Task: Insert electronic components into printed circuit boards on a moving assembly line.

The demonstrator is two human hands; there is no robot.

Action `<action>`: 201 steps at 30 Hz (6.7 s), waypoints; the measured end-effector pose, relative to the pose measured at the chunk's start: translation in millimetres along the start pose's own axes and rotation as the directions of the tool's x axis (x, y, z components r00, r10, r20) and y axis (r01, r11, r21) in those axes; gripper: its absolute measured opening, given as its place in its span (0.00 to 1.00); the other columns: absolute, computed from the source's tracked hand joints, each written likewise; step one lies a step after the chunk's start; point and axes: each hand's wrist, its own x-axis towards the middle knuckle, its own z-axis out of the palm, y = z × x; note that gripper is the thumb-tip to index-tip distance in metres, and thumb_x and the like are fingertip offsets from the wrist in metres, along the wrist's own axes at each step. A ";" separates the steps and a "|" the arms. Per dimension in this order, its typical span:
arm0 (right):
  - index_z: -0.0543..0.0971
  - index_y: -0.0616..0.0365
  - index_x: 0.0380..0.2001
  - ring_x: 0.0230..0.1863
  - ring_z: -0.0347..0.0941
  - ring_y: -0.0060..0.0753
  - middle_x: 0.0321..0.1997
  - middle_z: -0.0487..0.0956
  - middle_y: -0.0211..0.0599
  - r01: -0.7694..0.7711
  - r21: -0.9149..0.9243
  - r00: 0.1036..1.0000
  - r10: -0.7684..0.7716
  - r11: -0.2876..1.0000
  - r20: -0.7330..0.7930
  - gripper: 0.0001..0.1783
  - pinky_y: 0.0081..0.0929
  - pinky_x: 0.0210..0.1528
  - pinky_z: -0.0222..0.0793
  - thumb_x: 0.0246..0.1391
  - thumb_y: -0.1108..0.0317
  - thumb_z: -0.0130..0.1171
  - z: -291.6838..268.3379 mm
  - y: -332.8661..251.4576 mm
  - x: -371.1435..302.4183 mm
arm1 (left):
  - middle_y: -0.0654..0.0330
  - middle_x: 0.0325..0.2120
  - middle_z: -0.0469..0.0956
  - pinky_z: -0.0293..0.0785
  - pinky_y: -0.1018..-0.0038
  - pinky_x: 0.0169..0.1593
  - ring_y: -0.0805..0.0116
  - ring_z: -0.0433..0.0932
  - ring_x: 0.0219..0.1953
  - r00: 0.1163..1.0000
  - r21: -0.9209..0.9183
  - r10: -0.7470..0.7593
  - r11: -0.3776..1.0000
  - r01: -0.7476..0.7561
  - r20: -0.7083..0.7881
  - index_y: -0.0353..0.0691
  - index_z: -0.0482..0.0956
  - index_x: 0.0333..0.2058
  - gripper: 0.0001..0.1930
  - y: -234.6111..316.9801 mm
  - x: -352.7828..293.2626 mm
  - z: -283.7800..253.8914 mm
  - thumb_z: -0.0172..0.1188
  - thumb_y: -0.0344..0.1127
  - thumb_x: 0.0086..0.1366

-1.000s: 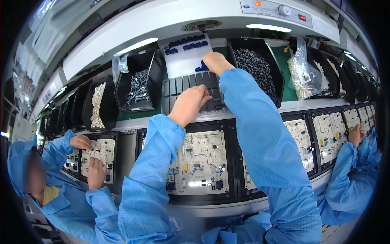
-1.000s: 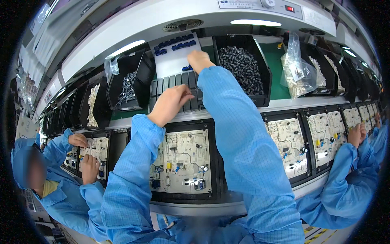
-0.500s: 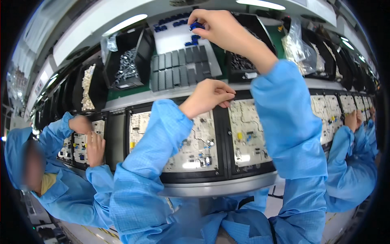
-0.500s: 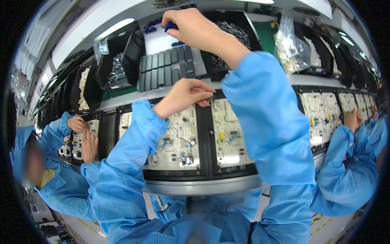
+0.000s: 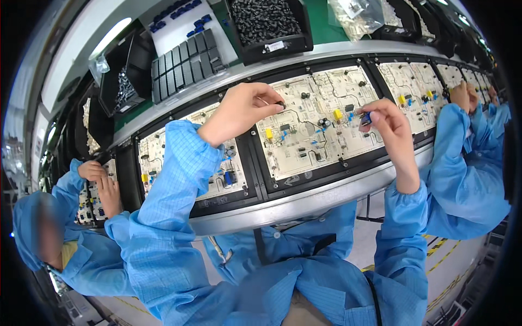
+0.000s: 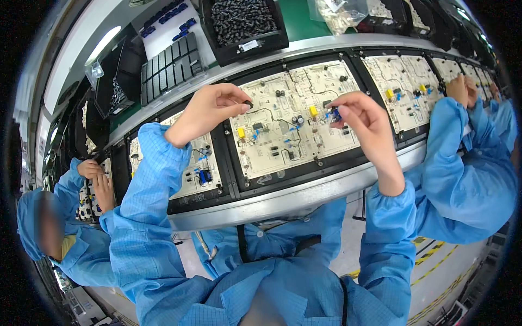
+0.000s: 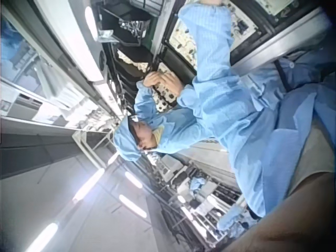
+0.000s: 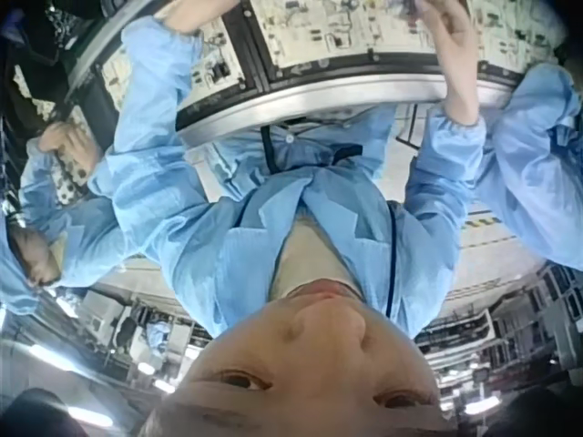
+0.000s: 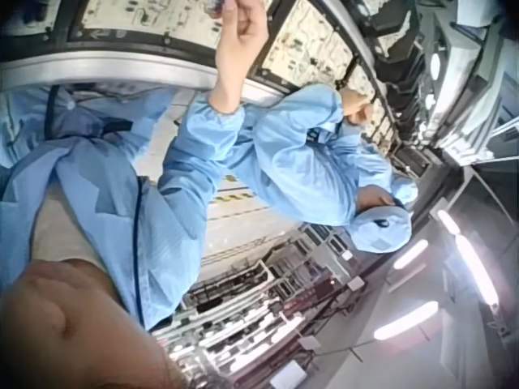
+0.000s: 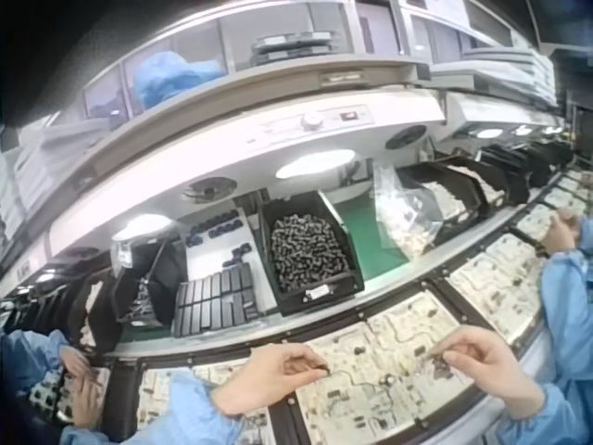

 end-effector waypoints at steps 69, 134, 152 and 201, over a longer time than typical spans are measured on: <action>0.73 0.64 0.35 0.29 0.73 0.18 0.45 0.72 0.41 -0.110 -0.301 0.903 0.222 0.947 0.369 0.08 0.14 0.25 0.70 0.50 0.84 0.56 31.4 -24.6 14.5 | 0.56 0.29 0.81 0.77 0.78 0.39 0.71 0.80 0.31 0.900 0.108 0.225 0.974 -0.199 -0.372 0.32 0.81 0.37 0.09 5.7 -39.5 7.9 0.64 0.29 0.58; 0.76 0.65 0.31 0.35 0.77 0.51 0.28 0.78 0.50 0.405 -0.846 0.856 -0.470 0.346 0.217 0.10 0.42 0.38 0.72 0.47 0.70 0.62 24.3 -31.8 224.2 | 0.49 0.29 0.81 0.77 0.67 0.41 0.53 0.81 0.34 0.977 0.402 0.071 0.916 0.016 -0.200 0.35 0.83 0.34 0.08 -3.4 -4.3 10.9 0.60 0.29 0.55; 0.75 0.61 0.21 0.33 0.75 0.55 0.26 0.77 0.51 0.504 -0.764 0.763 -0.623 0.403 0.174 0.01 0.42 0.37 0.71 0.43 0.75 0.56 12.5 43.0 279.8 | 0.50 0.31 0.80 0.76 0.65 0.40 0.53 0.79 0.33 0.981 0.478 0.030 0.876 0.066 -0.190 0.36 0.82 0.35 0.08 -16.5 1.2 9.3 0.62 0.32 0.57; 0.78 0.63 0.32 0.28 0.73 0.28 0.27 0.77 0.38 0.479 -0.622 0.869 -0.233 0.620 0.437 0.06 0.24 0.32 0.69 0.49 0.77 0.62 -32.6 -8.9 147.7 | 0.52 0.26 0.79 0.75 0.71 0.36 0.64 0.77 0.28 0.894 0.582 0.164 0.804 0.124 -0.417 0.35 0.82 0.34 0.09 -69.4 90.7 -116.4 0.65 0.33 0.57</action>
